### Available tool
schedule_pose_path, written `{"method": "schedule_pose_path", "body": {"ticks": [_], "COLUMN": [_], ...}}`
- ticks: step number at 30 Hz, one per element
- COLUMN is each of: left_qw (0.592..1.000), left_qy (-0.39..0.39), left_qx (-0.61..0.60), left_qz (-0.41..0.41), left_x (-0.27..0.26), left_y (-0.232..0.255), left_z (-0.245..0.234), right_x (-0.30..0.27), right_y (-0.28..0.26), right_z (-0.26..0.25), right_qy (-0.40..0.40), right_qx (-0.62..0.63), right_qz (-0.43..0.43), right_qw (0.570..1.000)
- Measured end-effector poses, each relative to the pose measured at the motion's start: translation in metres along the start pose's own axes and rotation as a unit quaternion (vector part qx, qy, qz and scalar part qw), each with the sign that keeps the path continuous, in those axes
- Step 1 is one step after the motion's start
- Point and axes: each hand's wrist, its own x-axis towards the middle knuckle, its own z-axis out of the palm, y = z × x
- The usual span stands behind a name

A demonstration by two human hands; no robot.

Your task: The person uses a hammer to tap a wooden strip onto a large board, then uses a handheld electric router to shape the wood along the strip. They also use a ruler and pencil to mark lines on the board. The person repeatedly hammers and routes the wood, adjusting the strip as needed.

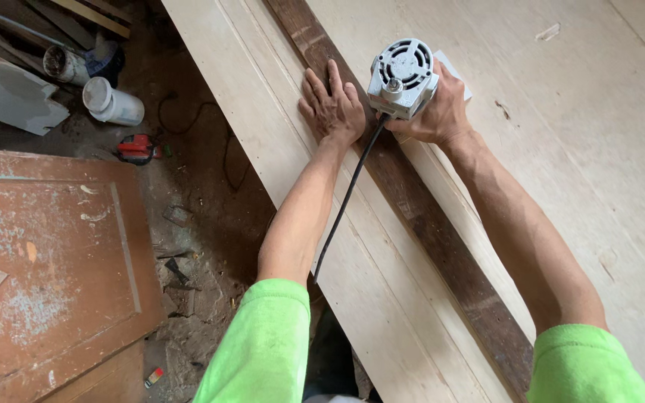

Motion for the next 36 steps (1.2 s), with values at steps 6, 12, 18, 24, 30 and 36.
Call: {"method": "schedule_pose_path", "body": {"ticks": [6, 12, 18, 24, 30, 36], "left_qw": [0.999, 0.998, 0.999, 0.998, 0.999, 0.999], "left_qy": [0.037, 0.031, 0.021, -0.002, 0.021, 0.029], "left_qx": [0.039, 0.047, 0.038, 0.054, 0.034, 0.021], "left_qz": [0.003, 0.012, 0.030, 0.023, 0.026, 0.024], "left_x": [0.039, 0.080, 0.114, 0.155, 0.189, 0.215], "left_y": [-0.011, -0.022, -0.031, -0.041, -0.050, -0.056], "left_z": [0.020, 0.022, 0.011, 0.009, 0.019, 0.025], "right_x": [0.018, 0.041, 0.071, 0.095, 0.115, 0.143], "right_y": [0.018, 0.021, 0.018, 0.024, 0.030, 0.034], "right_z": [0.017, 0.030, 0.039, 0.055, 0.071, 0.085], "right_qy": [0.006, 0.006, -0.002, -0.008, -0.014, -0.017], "right_qx": [0.017, -0.025, -0.008, 0.008, -0.009, -0.015], "right_qz": [-0.011, -0.009, -0.031, -0.015, -0.016, -0.027], "right_qw": [1.000, 1.000, 0.999, 1.000, 1.000, 0.999]}}
